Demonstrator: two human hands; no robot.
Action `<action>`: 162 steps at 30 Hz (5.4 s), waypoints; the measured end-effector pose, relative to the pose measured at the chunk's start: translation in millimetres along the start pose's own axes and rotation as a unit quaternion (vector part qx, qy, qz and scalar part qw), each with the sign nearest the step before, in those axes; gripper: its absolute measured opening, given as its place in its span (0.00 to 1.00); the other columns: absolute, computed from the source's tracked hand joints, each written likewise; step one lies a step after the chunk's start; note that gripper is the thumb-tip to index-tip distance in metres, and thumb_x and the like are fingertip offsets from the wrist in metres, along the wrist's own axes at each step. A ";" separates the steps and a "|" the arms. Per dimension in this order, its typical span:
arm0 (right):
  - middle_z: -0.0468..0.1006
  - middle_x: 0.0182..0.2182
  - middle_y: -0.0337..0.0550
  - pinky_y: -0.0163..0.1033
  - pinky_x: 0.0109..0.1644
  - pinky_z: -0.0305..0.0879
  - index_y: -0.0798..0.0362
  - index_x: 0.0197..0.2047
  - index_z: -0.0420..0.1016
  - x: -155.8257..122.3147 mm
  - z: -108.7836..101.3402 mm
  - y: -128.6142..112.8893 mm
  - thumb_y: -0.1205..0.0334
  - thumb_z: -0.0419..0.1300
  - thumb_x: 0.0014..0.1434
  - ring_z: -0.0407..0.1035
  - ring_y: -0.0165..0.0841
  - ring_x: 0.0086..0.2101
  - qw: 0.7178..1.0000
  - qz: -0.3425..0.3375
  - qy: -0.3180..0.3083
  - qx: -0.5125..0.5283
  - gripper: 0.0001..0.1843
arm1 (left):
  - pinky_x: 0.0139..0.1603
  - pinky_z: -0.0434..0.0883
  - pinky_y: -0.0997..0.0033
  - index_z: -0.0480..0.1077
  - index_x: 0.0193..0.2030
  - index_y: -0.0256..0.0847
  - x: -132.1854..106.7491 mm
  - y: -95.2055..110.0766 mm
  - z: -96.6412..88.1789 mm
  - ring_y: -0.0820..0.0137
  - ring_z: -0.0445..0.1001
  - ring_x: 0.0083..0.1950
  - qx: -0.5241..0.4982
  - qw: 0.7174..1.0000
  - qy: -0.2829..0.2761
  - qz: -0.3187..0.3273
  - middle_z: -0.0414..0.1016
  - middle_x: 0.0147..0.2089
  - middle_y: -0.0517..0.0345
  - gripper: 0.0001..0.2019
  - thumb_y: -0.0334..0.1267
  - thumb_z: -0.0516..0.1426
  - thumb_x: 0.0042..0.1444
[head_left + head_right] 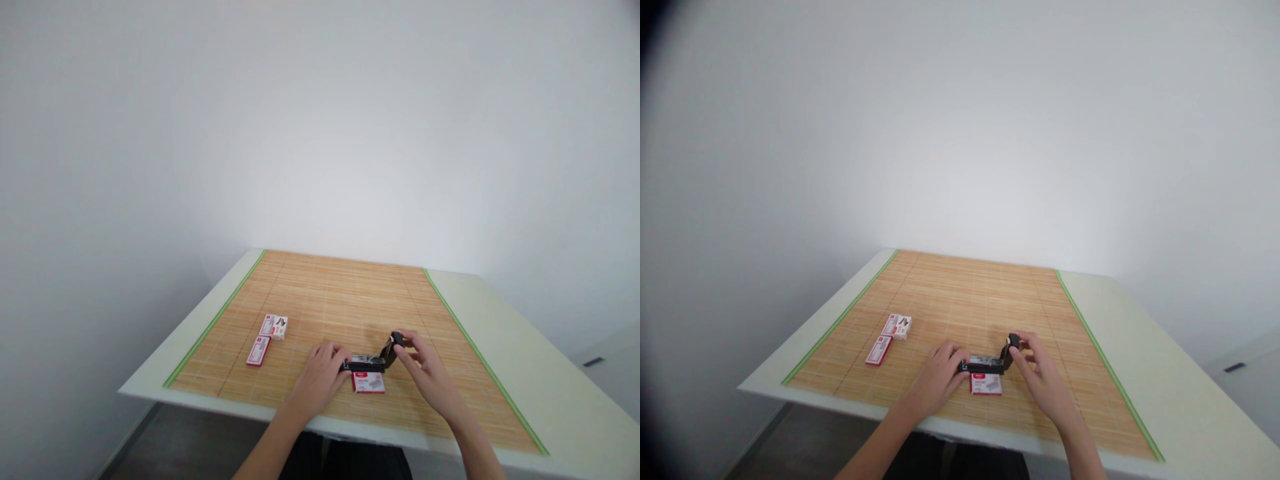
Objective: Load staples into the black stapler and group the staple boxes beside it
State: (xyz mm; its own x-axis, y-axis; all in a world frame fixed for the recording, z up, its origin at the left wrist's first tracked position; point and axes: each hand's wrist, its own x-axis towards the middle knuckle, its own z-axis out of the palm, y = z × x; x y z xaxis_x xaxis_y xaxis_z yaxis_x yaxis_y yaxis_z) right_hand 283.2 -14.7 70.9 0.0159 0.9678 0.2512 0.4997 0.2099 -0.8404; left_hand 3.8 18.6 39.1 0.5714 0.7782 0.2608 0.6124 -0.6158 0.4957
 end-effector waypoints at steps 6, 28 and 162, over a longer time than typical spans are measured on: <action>0.74 0.49 0.46 0.43 0.47 0.71 0.44 0.56 0.71 6.5 16.2 -30.5 0.47 0.57 0.70 0.72 0.38 0.44 0.998 -0.028 -0.052 -0.022 0.17 | 0.61 0.63 0.58 0.67 0.54 0.48 0.9 -1.2 3.0 0.60 0.67 0.57 -0.005 1.000 0.004 -0.004 0.69 0.54 0.55 0.12 0.36 0.60 0.66; 0.78 0.43 0.44 0.46 0.53 0.66 0.45 0.49 0.82 34.0 40.9 -24.5 0.57 0.63 0.64 0.70 0.42 0.48 0.969 -0.088 -0.185 -0.141 0.11 | 0.60 0.66 0.58 0.62 0.57 0.45 0.1 -15.4 14.8 0.60 0.69 0.57 -0.115 0.988 0.069 -0.076 0.71 0.54 0.54 0.18 0.36 0.60 0.62; 0.86 0.42 0.46 0.41 0.43 0.72 0.48 0.51 0.83 -47.6 71.9 2.3 0.40 0.52 0.67 0.79 0.41 0.39 0.992 0.090 0.070 -0.052 0.27 | 0.60 0.68 0.53 0.69 0.64 0.51 15.7 6.4 2.2 0.50 0.70 0.61 -0.133 0.989 -0.059 -0.025 0.70 0.61 0.50 0.45 0.49 0.75 0.35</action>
State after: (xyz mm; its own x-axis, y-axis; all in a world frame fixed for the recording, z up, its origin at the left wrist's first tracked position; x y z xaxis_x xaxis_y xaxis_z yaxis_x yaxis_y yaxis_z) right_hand 221.3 -50.3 22.5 0.2287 0.9583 0.1715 0.5652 0.0128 -0.8249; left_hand 17.9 26.6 44.6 0.6130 0.7776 0.1396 0.4847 -0.5097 0.7108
